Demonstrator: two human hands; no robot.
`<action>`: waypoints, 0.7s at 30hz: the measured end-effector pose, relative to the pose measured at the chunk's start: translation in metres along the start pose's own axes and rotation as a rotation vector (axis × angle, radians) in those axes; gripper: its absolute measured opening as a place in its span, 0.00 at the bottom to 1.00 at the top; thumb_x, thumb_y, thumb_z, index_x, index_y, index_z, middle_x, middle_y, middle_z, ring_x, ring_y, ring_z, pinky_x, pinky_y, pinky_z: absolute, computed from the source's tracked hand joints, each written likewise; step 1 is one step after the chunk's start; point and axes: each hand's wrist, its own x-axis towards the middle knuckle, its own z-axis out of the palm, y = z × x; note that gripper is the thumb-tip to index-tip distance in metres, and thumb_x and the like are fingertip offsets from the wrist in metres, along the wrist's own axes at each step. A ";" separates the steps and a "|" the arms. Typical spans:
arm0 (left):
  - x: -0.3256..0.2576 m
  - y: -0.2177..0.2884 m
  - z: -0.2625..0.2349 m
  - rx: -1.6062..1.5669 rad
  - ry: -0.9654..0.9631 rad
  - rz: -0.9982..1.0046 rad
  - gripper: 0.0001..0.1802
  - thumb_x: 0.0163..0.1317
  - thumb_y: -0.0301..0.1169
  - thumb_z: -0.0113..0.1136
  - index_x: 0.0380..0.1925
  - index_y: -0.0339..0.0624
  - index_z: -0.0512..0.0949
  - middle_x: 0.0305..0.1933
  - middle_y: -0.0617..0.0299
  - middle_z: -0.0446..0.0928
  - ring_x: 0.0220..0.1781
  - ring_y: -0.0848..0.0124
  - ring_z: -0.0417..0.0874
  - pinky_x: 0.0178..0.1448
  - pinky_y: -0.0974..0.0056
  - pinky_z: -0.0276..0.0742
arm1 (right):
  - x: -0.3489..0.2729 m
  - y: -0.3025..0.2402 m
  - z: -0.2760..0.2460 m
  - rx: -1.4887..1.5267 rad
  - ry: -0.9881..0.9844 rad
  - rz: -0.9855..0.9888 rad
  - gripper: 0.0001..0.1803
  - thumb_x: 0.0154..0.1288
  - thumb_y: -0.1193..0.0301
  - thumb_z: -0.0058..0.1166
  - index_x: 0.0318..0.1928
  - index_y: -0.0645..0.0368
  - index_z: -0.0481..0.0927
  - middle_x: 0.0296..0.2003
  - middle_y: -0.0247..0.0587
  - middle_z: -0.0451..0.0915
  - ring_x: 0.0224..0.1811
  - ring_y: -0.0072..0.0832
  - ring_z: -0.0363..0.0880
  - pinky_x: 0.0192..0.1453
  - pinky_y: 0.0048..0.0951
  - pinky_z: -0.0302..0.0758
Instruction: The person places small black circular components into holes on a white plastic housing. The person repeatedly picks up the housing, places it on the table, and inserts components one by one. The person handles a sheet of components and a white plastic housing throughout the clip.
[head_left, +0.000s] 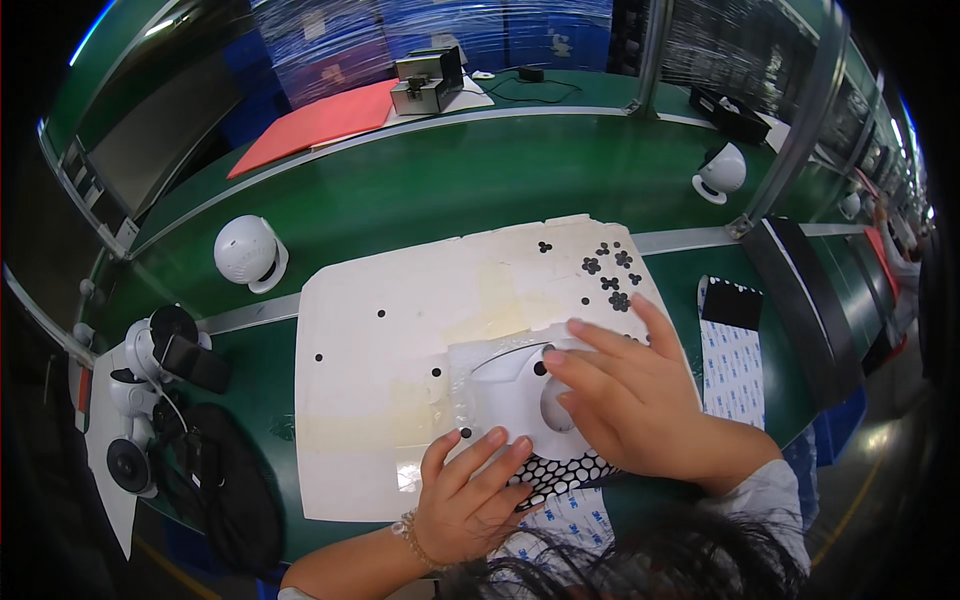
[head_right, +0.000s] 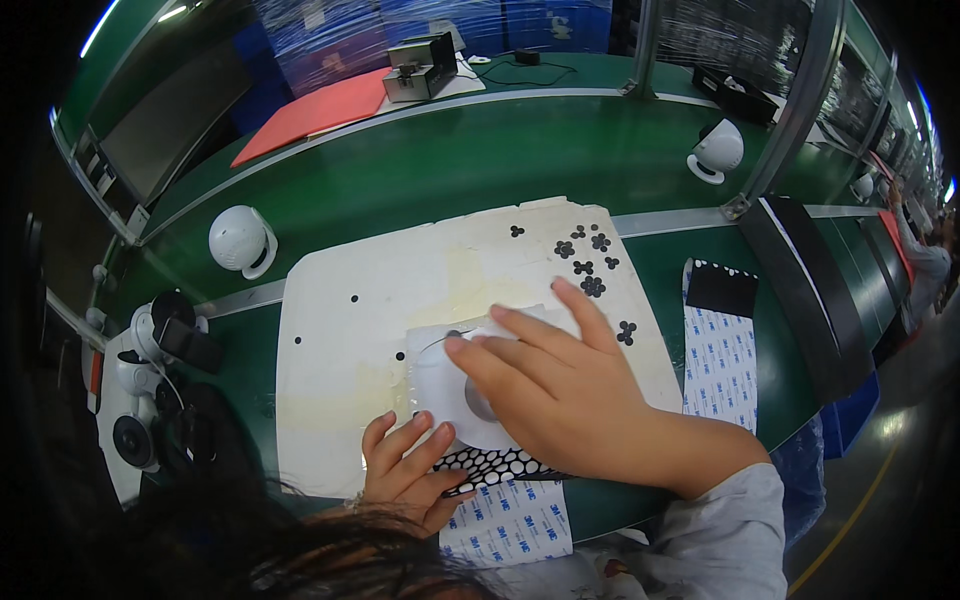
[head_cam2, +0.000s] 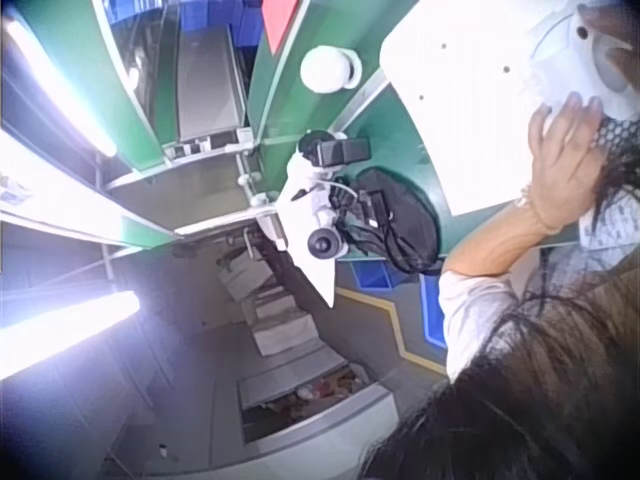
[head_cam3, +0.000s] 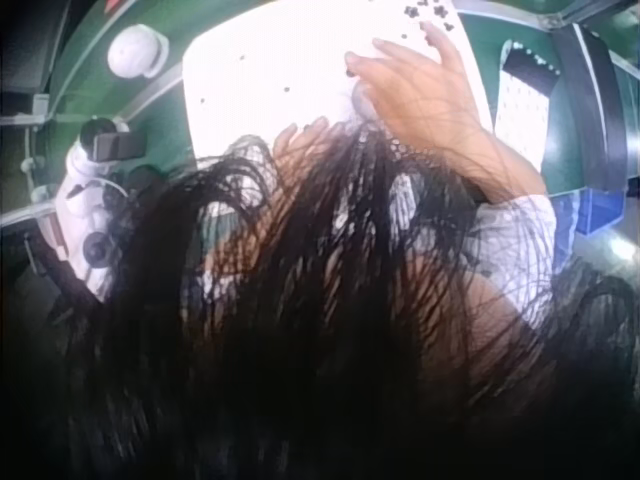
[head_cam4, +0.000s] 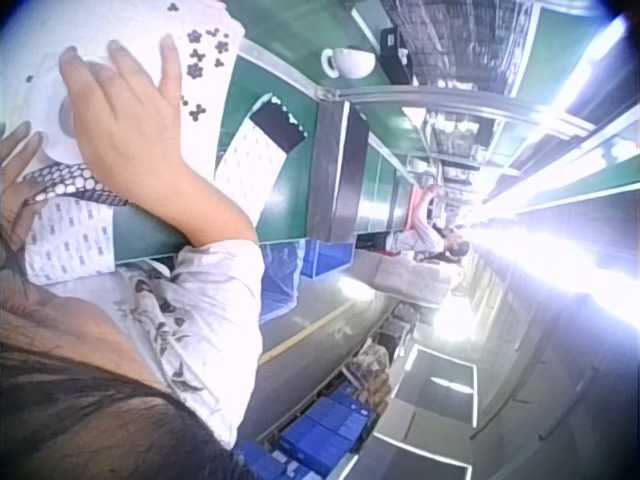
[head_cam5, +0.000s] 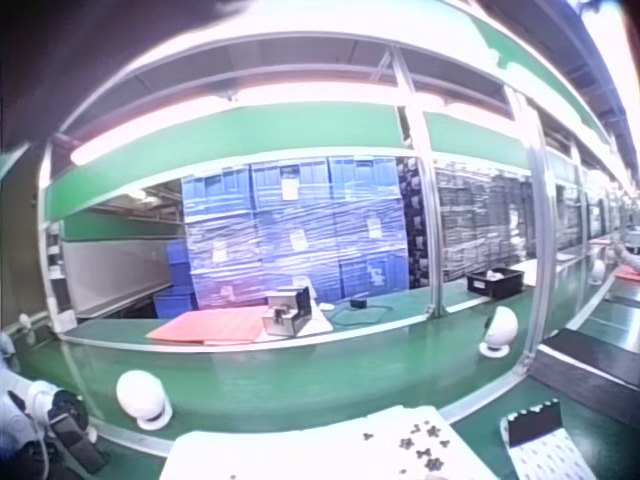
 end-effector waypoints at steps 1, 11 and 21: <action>0.001 0.000 0.000 0.003 0.005 0.003 0.11 0.46 0.37 0.63 0.27 0.50 0.72 0.56 0.61 0.70 0.60 0.63 0.67 0.59 0.50 0.55 | -0.002 -0.002 -0.004 -0.030 -0.016 0.022 0.14 0.51 0.74 0.56 0.41 0.53 0.76 0.45 0.37 0.75 0.55 0.35 0.68 0.59 0.45 0.54; 0.003 -0.001 0.001 0.028 0.045 0.036 0.13 0.47 0.43 0.62 0.23 0.49 0.73 0.54 0.58 0.71 0.58 0.60 0.68 0.61 0.47 0.50 | -0.021 -0.005 0.009 0.542 -0.112 0.174 0.02 0.54 0.71 0.55 0.30 0.54 0.77 0.59 0.47 0.62 0.65 0.51 0.48 0.60 0.48 0.47; 0.005 -0.002 0.002 -0.023 0.076 0.023 0.14 0.46 0.42 0.63 0.20 0.48 0.72 0.53 0.58 0.73 0.58 0.61 0.69 0.61 0.48 0.50 | -0.023 -0.005 0.012 0.476 -0.115 0.137 0.04 0.54 0.71 0.55 0.31 0.54 0.78 0.59 0.47 0.63 0.65 0.50 0.51 0.60 0.47 0.47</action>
